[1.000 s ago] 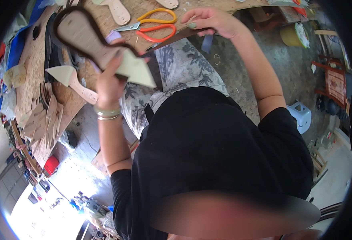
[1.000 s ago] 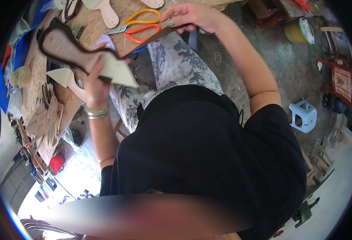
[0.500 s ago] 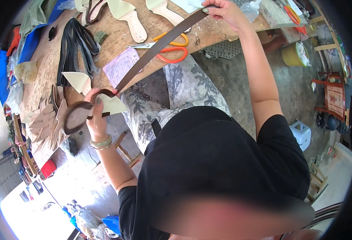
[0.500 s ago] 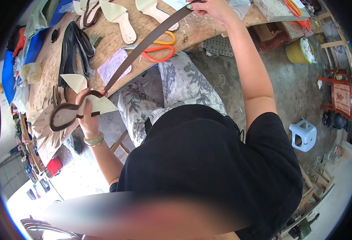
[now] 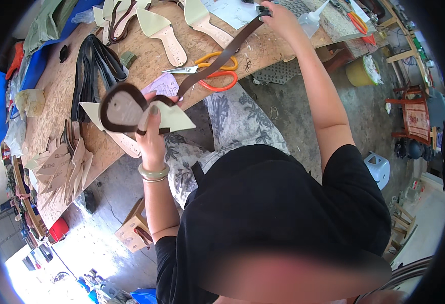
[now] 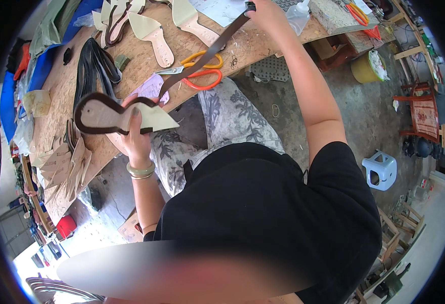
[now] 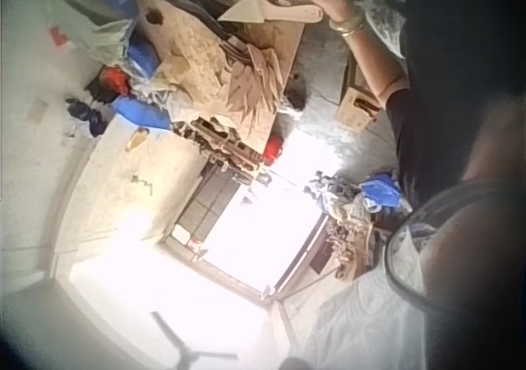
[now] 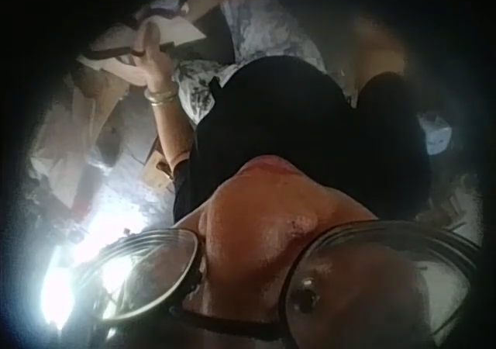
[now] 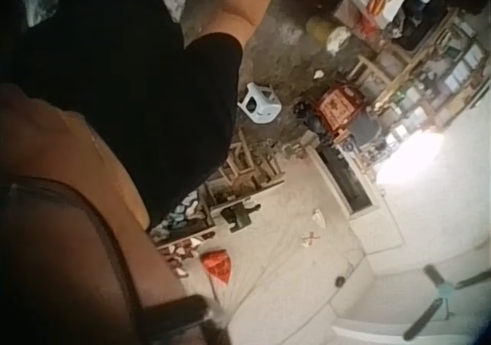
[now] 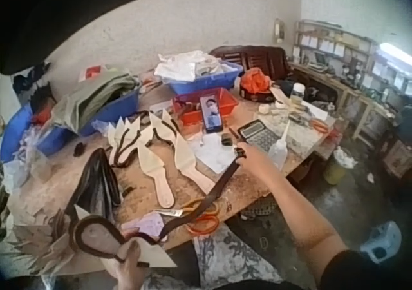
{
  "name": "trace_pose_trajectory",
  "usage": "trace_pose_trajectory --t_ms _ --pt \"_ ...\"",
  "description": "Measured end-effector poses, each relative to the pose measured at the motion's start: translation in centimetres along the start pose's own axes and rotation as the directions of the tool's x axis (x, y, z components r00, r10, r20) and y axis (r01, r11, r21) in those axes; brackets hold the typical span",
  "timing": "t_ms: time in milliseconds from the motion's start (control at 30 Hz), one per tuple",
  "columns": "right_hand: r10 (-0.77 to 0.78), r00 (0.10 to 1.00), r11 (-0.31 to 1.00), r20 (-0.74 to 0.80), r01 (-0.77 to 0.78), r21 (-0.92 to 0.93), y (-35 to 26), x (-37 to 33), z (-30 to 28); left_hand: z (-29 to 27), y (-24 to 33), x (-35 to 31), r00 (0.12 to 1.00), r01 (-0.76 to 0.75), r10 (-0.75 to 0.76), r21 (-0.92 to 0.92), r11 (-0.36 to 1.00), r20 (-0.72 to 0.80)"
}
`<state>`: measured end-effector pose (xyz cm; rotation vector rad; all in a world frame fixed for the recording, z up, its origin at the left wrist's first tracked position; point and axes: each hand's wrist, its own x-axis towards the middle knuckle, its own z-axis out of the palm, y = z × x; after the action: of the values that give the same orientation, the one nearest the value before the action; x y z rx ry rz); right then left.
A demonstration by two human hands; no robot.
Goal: Assembling and gluing leather shoe components at a workbench.
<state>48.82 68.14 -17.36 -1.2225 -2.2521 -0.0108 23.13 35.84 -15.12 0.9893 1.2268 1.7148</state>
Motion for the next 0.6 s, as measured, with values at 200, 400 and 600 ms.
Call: trace_pose_trajectory --t_ms 200,400,600 --pt "-0.301 0.903 0.909 0.308 0.175 0.377 -10.3 -8.1 -2.9 1.4 0.9 1.9 0.99 0.124 -0.13 -0.104 0.987 -0.051" --pt "-0.533 0.84 0.821 0.099 0.486 0.298 -13.4 -10.0 -0.2 3.0 3.6 4.8 0.988 0.123 -0.148 -0.326 0.937 -0.052" --pt "-0.398 0.82 0.915 0.411 0.319 0.249 -12.7 -8.5 1.2 5.5 3.9 6.6 0.995 0.097 -0.097 -0.35 0.932 0.018"
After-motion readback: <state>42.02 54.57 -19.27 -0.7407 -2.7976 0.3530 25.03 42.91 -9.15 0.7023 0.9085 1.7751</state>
